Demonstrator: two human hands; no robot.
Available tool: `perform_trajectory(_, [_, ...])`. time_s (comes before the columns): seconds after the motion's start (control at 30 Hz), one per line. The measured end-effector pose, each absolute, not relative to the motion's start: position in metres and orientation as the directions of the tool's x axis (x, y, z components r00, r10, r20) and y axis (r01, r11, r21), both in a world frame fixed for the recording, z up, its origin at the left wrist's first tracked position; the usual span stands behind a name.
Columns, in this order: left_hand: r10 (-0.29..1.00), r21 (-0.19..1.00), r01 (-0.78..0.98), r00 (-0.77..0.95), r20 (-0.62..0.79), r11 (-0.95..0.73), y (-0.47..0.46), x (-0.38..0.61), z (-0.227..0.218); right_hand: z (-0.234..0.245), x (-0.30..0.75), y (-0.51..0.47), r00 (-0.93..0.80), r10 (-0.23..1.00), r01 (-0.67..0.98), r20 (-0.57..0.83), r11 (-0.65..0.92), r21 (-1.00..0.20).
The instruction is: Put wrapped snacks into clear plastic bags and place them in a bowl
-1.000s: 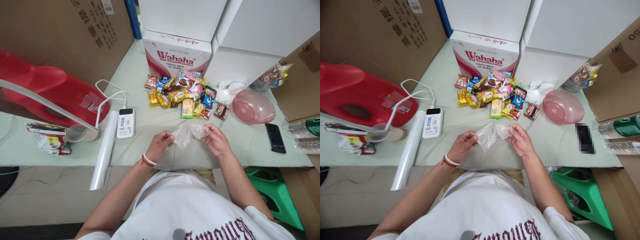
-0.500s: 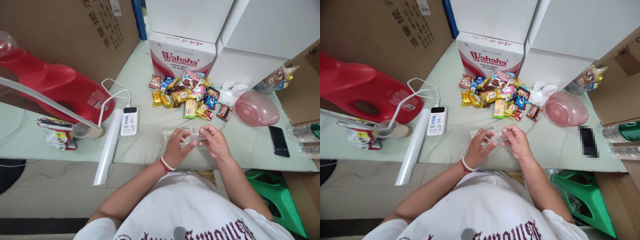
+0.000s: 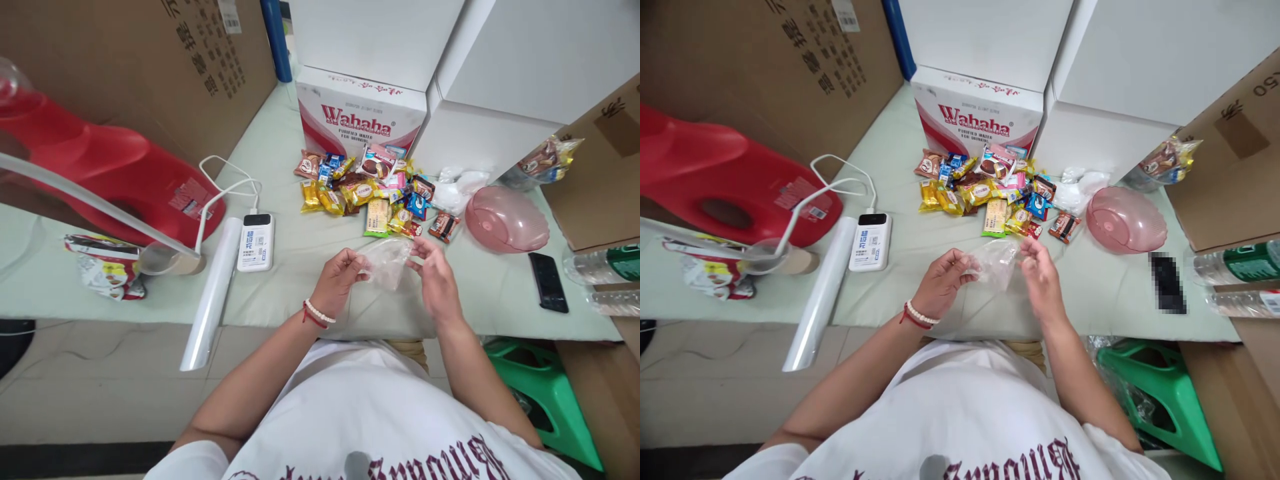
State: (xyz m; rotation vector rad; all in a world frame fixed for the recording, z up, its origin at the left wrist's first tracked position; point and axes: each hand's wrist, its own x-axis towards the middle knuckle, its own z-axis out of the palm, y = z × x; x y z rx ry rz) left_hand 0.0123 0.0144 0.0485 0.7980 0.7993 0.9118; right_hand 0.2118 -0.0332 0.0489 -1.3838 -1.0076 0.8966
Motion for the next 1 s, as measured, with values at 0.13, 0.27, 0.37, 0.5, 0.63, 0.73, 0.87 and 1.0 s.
perform_trajectory(0.13, [0.9,0.832,-0.405,0.368,-0.233,0.38,0.016,0.009,0.053,0.04,0.199,-0.046,0.302,0.944,0.384,0.133,0.007,-0.923])
perform_trajectory(0.27, [0.89,0.848,-0.375,0.401,-0.217,0.375,0.035,-0.014,0.062,0.057,0.204,-0.045,0.348,0.937,0.156,0.03,-0.027,-0.987])
perform_trajectory(0.37, [0.833,0.876,-0.284,0.514,-0.205,0.39,0.061,-0.033,0.074,0.076,0.205,-0.04,0.198,0.951,-0.168,-0.238,-0.206,-0.964])
perform_trajectory(0.5, [0.892,0.871,-0.314,0.376,-0.252,0.378,0.081,-0.037,0.077,0.079,0.193,-0.029,0.117,0.912,-0.364,-0.393,-0.328,-0.871])
perform_trajectory(0.63, [0.943,0.916,-0.229,0.116,-0.311,0.33,0.047,-0.02,0.057,0.061,0.175,-0.021,0.236,0.886,-0.424,-0.398,-0.275,-0.863])
perform_trajectory(0.73, [0.975,0.999,0.043,-0.223,0.006,0.003,0.003,-0.007,0.044,0.052,0.164,-0.023,0.372,0.876,-0.371,-0.309,-0.165,-0.914])
perform_trajectory(0.87, [0.994,0.995,0.066,0.08,0.069,-0.075,-0.021,0.012,0.042,0.053,0.151,-0.033,0.323,0.936,-0.132,-0.142,-0.104,-0.986])
perform_trajectory(1.0, [0.983,0.983,-0.138,0.156,-0.096,0.118,-0.003,0.025,0.039,0.06,0.148,-0.039,0.258,0.963,0.038,-0.081,-0.094,-0.995])
